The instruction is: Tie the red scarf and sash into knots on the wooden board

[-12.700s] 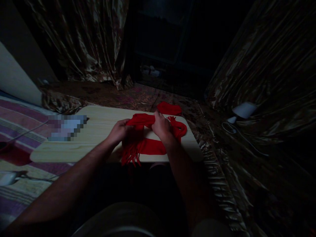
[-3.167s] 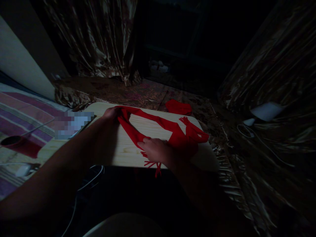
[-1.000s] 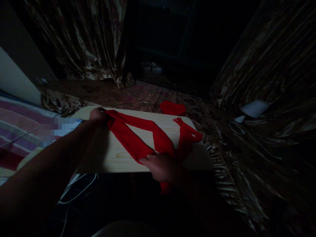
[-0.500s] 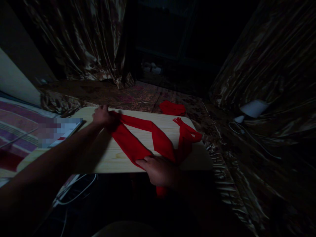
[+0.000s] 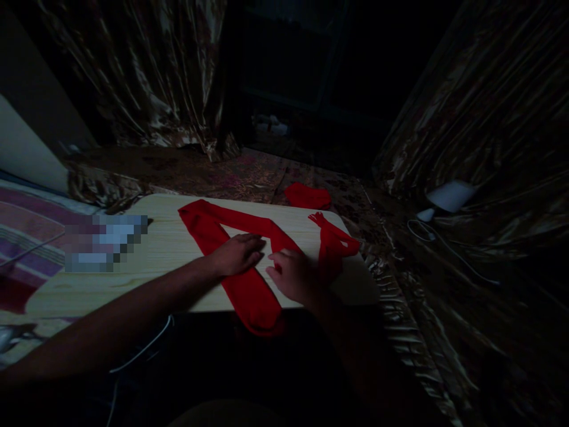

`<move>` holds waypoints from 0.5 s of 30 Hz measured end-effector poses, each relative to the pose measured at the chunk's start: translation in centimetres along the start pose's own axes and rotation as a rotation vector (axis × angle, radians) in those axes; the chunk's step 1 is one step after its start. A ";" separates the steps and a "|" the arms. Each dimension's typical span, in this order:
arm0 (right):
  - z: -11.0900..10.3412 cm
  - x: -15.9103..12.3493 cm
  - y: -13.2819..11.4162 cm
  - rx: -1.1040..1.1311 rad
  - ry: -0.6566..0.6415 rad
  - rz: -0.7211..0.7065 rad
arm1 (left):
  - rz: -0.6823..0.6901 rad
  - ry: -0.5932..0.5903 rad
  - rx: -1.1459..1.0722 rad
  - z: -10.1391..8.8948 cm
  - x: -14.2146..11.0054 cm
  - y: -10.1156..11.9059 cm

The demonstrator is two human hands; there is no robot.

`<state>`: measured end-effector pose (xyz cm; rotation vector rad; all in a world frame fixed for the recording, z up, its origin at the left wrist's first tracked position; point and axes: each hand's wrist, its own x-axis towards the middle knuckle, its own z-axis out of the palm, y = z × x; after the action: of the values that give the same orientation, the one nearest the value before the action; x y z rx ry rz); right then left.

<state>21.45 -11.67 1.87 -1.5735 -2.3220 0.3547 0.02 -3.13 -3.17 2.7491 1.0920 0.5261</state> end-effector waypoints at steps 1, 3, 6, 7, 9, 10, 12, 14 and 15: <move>-0.2 0.2 0.7 -0.062 0.057 0.046 | -0.004 0.006 0.017 -0.1 0.3 -0.1; -0.3 0.6 2.1 -0.161 0.102 0.119 | -0.025 0.004 0.046 -0.1 1.0 -0.5; 0.0 1.5 4.0 -0.237 0.065 0.203 | -0.074 -0.022 0.087 0.4 1.5 -1.1; 0.3 1.9 4.7 -0.245 0.043 0.232 | -0.089 -0.028 0.098 0.7 1.5 -1.3; 0.8 3.1 5.8 -0.216 -0.003 0.293 | -0.108 -0.033 0.110 1.2 1.4 -1.7; 1.0 3.8 6.3 -0.173 -0.028 0.315 | -0.112 -0.033 0.111 1.4 1.2 -1.8; 1.2 5.3 7.0 -0.058 -0.074 0.349 | -0.121 -0.035 0.114 1.5 1.1 -1.7; 0.9 6.5 7.0 -0.006 -0.087 0.396 | -0.134 -0.040 0.125 1.4 1.0 -1.6; 0.6 6.9 6.7 -0.036 -0.062 0.419 | -0.141 -0.042 0.132 1.3 1.0 -1.5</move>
<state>24.54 -2.83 -0.37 -2.0928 -2.0358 0.4632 0.24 -1.38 -4.52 2.7510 1.3429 0.3890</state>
